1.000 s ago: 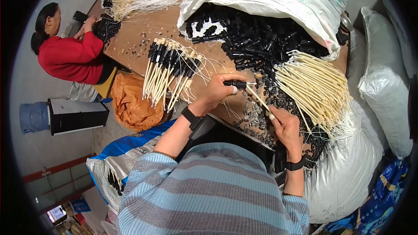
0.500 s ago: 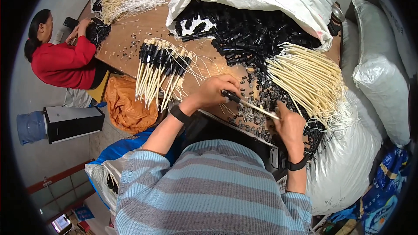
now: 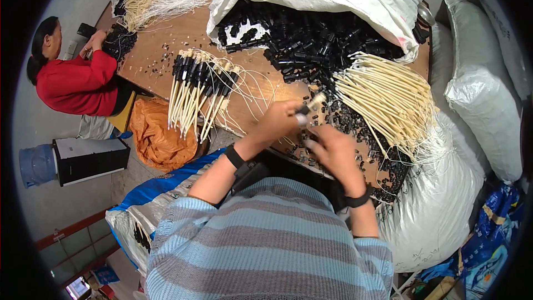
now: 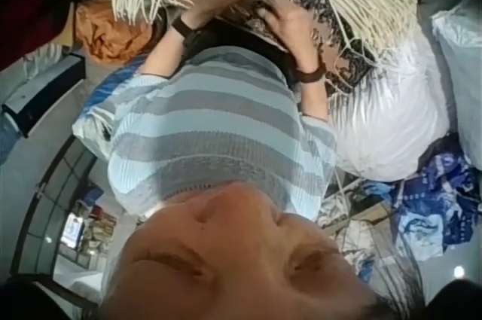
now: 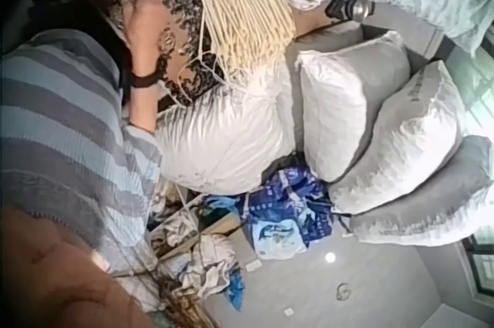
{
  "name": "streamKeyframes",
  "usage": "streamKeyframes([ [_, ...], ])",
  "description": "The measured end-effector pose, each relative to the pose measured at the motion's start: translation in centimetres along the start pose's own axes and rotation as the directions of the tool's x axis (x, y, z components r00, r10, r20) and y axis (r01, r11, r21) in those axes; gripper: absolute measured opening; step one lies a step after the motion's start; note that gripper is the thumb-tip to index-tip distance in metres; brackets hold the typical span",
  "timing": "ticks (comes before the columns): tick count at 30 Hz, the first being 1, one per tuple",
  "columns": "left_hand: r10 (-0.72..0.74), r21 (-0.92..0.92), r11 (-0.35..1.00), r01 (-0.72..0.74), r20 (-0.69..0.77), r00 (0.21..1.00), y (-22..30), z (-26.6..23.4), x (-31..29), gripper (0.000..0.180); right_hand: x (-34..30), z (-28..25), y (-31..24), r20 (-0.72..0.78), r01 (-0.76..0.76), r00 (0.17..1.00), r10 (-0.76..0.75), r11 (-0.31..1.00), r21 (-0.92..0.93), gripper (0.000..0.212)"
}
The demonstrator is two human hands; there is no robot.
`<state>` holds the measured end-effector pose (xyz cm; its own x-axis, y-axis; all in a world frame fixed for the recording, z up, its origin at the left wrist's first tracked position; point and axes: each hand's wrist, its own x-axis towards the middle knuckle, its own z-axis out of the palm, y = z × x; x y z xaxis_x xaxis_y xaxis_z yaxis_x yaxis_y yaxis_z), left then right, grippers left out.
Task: Assembling components by attaching white plastic tips to black wire bundles.
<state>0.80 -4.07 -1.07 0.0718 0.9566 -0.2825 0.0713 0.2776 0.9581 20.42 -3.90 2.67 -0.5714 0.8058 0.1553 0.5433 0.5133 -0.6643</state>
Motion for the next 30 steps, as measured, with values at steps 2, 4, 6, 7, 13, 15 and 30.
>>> streamKeyframes([
  [2,0.041,-0.017,0.999,-0.04,0.058,0.997,0.2,0.6,-0.1,0.025,-0.2,2.0,0.3,-0.034,-0.065,0.997,0.064,0.997,-0.032,0.026],
  [4,0.058,0.145,0.987,-0.065,0.049,0.997,1.5,-0.2,-0.4,0.027,-0.4,1.9,0.4,-0.076,-0.094,0.992,0.097,0.995,0.035,0.025],
  [6,0.063,0.427,0.901,-0.079,0.053,0.997,2.8,-0.6,-0.9,0.033,-0.4,1.8,0.3,-0.125,-0.082,0.988,0.092,0.994,0.079,0.022],
  [7,0.061,0.427,0.901,-0.078,0.053,0.997,2.1,-0.5,-1.0,0.033,-0.5,1.8,0.2,-0.124,-0.084,0.988,0.093,0.993,0.08,0.022],
  [13,0.394,0.658,0.677,-0.331,0.056,0.917,0.6,-0.5,-1.5,0.037,0.0,1.3,-0.1,-0.273,-0.08,0.96,0.056,0.994,-0.078,0.016],
  [15,0.43,0.69,0.627,-0.362,0.082,0.899,1.0,-0.4,-1.5,0.041,0.0,1.3,0.1,-0.283,-0.117,0.955,0.093,0.991,-0.069,0.017],
  [30,0.31,0.626,0.694,-0.355,0.184,0.933,1.4,0.8,-1.7,0.043,0.2,2.3,0.7,-0.061,0.042,0.997,-0.042,0.999,-0.006,0.026],
])
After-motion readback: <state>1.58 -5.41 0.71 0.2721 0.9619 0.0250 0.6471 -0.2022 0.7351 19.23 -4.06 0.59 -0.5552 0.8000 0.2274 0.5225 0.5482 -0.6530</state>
